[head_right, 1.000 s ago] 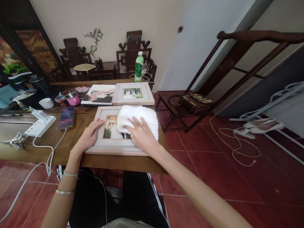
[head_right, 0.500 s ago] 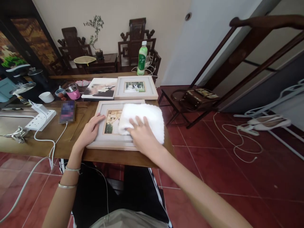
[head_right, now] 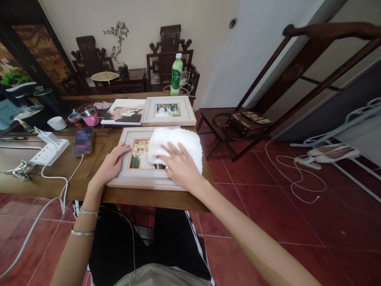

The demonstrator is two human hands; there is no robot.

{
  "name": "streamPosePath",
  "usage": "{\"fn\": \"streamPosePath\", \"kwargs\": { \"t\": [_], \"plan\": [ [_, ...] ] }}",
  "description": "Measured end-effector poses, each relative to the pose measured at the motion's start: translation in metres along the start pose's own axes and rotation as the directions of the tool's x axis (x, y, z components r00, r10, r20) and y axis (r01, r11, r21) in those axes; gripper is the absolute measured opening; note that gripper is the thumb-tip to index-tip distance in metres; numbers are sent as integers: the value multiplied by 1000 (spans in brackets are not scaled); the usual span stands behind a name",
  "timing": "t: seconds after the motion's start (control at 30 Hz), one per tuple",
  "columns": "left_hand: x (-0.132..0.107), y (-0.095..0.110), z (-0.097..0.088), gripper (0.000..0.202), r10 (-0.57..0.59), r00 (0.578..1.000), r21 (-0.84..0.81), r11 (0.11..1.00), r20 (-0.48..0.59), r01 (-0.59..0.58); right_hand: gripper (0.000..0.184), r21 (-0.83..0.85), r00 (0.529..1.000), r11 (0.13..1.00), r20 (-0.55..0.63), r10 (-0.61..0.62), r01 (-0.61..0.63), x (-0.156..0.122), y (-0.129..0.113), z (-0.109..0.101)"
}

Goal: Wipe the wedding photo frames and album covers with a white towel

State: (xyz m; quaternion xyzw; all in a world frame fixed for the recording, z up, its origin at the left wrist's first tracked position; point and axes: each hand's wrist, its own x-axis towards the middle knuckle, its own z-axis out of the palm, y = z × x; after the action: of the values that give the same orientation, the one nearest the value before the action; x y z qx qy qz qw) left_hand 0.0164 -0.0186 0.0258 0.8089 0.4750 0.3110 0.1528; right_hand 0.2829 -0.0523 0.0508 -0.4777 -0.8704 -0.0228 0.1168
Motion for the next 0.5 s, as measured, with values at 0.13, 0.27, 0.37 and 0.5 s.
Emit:
{"fn": "streamPosePath", "kwargs": {
  "t": [0.13,0.27,0.37,0.5],
  "plan": [
    [-1,3,-1,40,-7,1000,1,1000,2,7,52,-66,993,995,-90,72,-78,36,32,14],
    [-2,3,0,41,-19,1000,-15,1000,-18,19,51,-124,996,989,-48,72,-77,54,37,14],
    [-3,3,2,43,-29,999,-20,999,-43,28,49,-146,998,989,37,41,-36,44,20,9],
    [-2,2,4,45,-43,996,-2,999,-72,43,48,-125,988,992,154,25,-6,0,-21,-10]
  ]
}}
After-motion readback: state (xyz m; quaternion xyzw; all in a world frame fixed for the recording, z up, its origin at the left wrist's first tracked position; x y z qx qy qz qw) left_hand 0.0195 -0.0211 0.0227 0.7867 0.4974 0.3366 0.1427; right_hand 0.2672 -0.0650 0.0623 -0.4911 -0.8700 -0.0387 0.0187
